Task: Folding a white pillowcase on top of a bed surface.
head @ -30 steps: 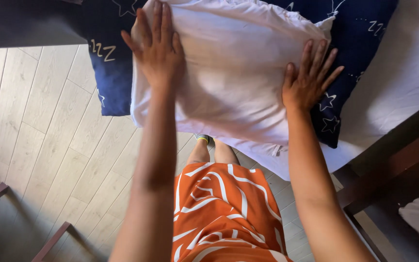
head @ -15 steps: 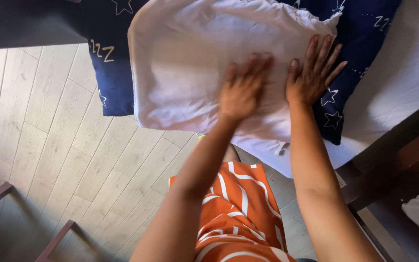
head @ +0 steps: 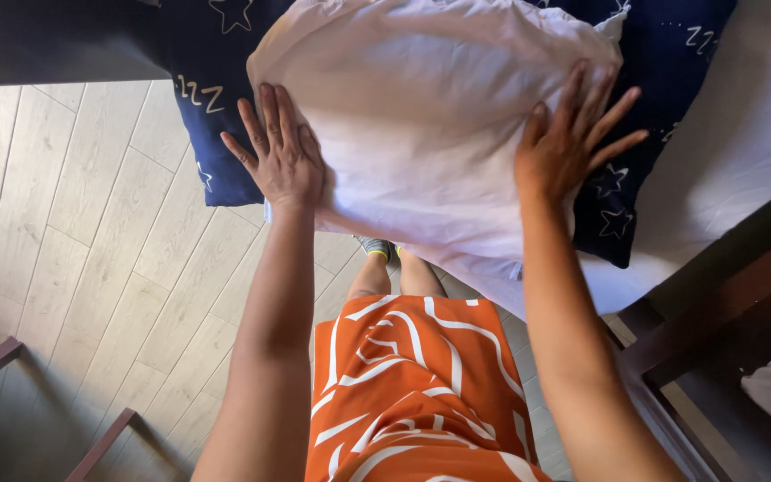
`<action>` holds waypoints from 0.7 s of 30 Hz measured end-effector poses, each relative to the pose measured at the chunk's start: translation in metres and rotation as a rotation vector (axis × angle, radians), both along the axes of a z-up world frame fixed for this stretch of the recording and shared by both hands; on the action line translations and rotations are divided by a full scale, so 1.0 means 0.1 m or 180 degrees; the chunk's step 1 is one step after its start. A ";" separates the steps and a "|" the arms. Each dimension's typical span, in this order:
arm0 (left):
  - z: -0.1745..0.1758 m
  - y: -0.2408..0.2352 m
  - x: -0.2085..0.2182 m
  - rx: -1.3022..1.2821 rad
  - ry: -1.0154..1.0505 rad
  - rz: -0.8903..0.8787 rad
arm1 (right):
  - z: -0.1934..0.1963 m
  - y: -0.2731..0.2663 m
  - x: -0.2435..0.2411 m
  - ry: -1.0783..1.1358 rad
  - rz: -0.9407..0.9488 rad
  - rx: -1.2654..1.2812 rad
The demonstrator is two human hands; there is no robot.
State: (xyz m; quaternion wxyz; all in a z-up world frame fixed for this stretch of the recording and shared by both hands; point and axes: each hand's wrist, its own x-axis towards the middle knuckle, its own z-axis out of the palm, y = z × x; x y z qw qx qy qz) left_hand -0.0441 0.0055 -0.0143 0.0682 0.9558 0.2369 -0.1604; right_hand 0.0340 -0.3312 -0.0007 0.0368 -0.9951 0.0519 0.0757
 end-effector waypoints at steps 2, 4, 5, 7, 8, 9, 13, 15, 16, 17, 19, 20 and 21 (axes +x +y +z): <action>-0.02 0.02 -0.01 0.0021 0.0041 0.0058 | 0.03 0.28 -0.17 -0.0164 -0.0066 -0.0222; 0.00 0.02 -0.02 -0.0004 -0.0025 -0.0056 | 0.06 0.65 -0.36 -0.0500 0.0462 0.0245; 0.00 0.02 -0.03 -0.0005 -0.0041 -0.0056 | 0.03 0.80 -0.46 -0.0517 0.0462 0.0243; -0.01 0.03 0.00 -0.0005 -0.0040 -0.0038 | -0.05 1.09 -0.60 -0.0334 0.1432 0.0727; -0.02 0.04 -0.01 -0.0004 -0.0048 -0.0037 | -0.07 1.00 -0.52 -0.0342 0.1434 0.0727; -0.04 0.05 -0.02 -0.0012 -0.0045 -0.0059 | -0.09 0.91 -0.46 -0.0401 0.1562 0.0763; -0.01 0.07 -0.04 -0.0047 0.0063 -0.0087 | -0.22 0.17 -0.30 -0.0522 0.1216 0.0495; 0.04 0.05 -0.03 -0.0094 0.0066 -0.0070 | -0.10 -0.15 -0.30 -0.0381 0.0933 0.0285; 0.07 0.04 0.00 -0.0118 0.0064 -0.0048 | -0.04 -0.30 -0.28 -0.0249 0.0651 0.0101; 0.07 0.05 0.01 -0.0126 0.0041 -0.0063 | -0.05 -0.46 -0.33 -0.0270 0.0637 0.0089; 0.09 0.07 -0.02 -0.0126 0.0096 -0.0071 | -0.08 -0.77 -0.45 -0.0400 0.0590 0.0484; 0.08 0.08 -0.04 -0.0133 0.0084 -0.0089 | -0.04 -0.82 -0.57 -0.0413 0.0575 0.0475; 0.07 0.10 -0.06 -0.0137 -0.0046 -0.0153 | 0.01 -0.87 -0.69 -0.0605 0.0477 0.0988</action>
